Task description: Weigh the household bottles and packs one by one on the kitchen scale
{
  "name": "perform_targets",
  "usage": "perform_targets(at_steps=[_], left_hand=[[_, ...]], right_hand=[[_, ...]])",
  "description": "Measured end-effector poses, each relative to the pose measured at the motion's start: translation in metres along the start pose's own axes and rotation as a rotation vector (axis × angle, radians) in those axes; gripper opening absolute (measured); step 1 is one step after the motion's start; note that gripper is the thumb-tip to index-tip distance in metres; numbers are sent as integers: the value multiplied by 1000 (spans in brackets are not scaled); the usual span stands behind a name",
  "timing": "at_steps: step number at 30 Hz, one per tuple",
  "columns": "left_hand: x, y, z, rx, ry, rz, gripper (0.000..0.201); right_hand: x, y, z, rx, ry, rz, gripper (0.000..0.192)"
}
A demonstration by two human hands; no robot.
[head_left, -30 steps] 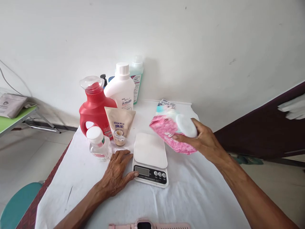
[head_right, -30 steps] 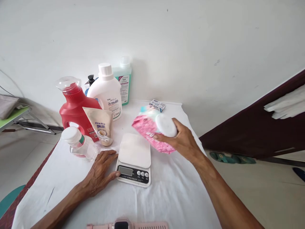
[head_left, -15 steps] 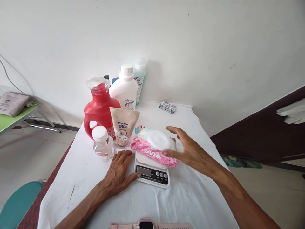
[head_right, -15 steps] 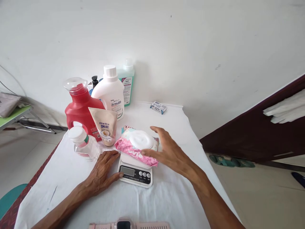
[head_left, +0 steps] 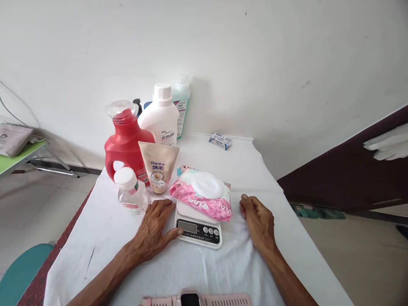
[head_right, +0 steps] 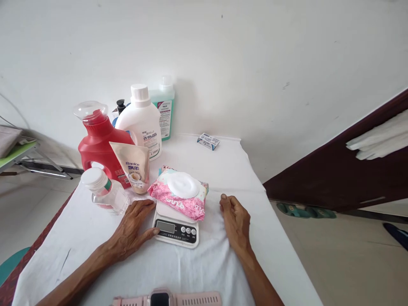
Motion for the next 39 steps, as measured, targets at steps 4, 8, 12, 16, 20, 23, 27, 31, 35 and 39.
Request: perform_targets(at_steps=[4, 8, 12, 16, 20, 23, 27, 31, 35, 39], left_hand=[[0, 0, 0, -3, -17, 9, 58], [-1, 0, 0, -5, -19, 10, 58], [-1, 0, 0, -3, -16, 11, 57], [0, 0, 0, -12, -28, 15, 57], [0, 0, 0, -13, -31, 15, 56], [0, 0, 0, -10, -29, 11, 55], [-2, 2, 2, -10, -10, 0, 54], [-5, 6, 6, -12, -21, -2, 54], [-5, 6, 7, -14, -27, -2, 52], [-5, 4, 6, -40, -26, -16, 53]], right_hand=[[0, -6, 0, -17, 20, -12, 50], [1, -4, 0, -28, 16, -26, 48], [2, -4, 0, -37, 10, -22, 47], [1, -4, 0, -40, 15, -28, 49], [1, -1, -1, -27, 11, -34, 51], [1, 4, -3, -27, 24, -31, 52], [-7, 6, 0, -93, -39, -85, 54], [-17, -22, 16, -257, -227, -128, 53], [-10, -82, 19, -88, -375, 187, 81], [1, -115, -12, 282, -447, 395, 113]])
Point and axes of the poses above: each hand's wrist, its own x-axis away from the middle knuckle, its own z-axis out of the back of the hand, y = z × x, the point moved 2 cm from there along -x, towards the middle knuckle, and after that the axes turned 1 degree about x, right-handed, at the moved point
